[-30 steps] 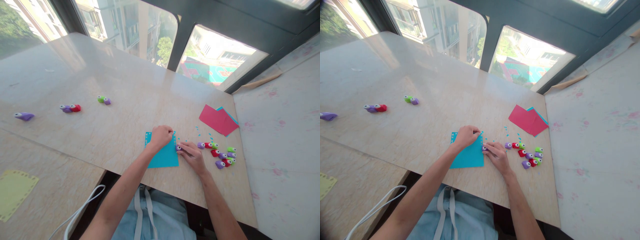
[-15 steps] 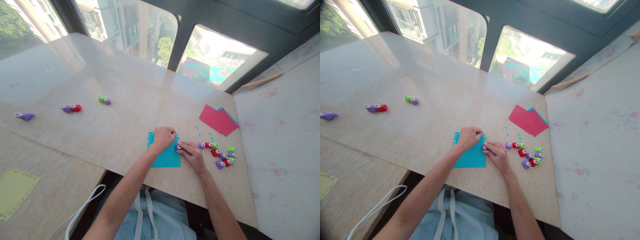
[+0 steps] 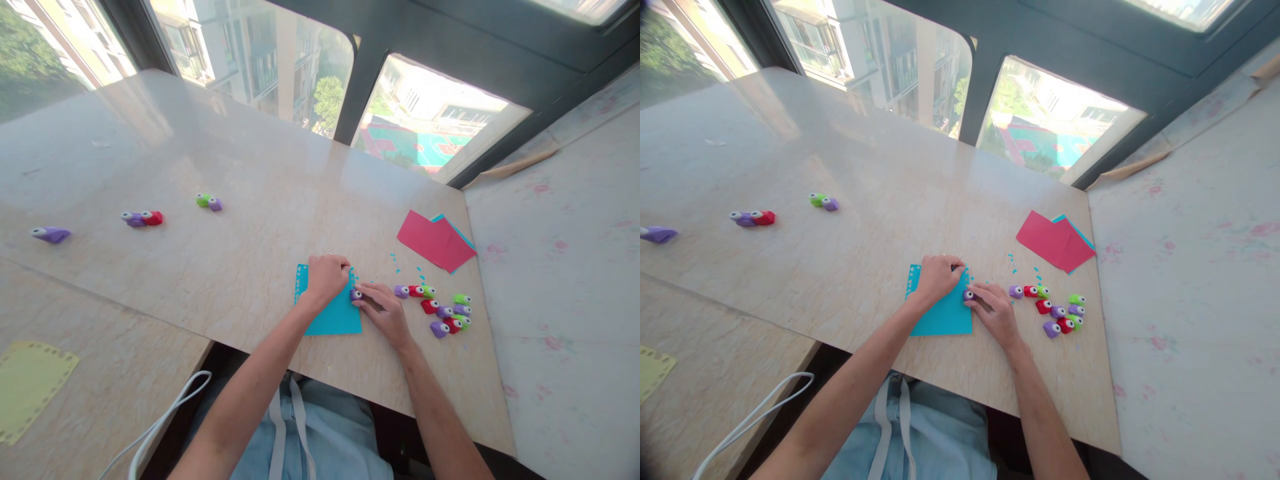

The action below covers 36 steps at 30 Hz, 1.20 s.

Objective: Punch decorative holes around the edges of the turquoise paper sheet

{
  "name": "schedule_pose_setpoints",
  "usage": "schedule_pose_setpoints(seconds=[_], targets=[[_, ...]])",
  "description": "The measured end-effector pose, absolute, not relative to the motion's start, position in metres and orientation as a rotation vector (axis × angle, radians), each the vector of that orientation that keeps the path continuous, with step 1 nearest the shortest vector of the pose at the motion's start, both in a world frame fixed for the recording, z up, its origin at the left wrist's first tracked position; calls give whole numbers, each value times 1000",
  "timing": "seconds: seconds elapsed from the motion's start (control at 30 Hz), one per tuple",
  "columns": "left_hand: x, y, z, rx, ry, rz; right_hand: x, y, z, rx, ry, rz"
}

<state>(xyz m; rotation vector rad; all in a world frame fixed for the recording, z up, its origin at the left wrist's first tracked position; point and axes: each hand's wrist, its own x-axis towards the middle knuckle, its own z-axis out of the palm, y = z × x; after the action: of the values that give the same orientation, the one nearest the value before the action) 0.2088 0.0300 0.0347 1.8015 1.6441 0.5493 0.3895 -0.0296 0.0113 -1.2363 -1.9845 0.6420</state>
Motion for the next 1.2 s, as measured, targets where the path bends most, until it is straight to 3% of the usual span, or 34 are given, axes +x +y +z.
schedule_pose_setpoints(seconds=[0.27,0.4,0.53,0.77,1.2], targets=[[209,28,30,1790,1652,585,389,-30,19,-1337,-1860,872],[209,26,26,1799,1644,631,391,-28,31,-1448,-1604,1169],[209,23,23,1815,1634,657,392,-21,46,-1675,-1356,1277],[208,21,27,1810,1635,678,391,-2,72,-1836,-1465,1704],[207,21,26,1804,1623,698,386,13,79,-1950,-1293,1888]])
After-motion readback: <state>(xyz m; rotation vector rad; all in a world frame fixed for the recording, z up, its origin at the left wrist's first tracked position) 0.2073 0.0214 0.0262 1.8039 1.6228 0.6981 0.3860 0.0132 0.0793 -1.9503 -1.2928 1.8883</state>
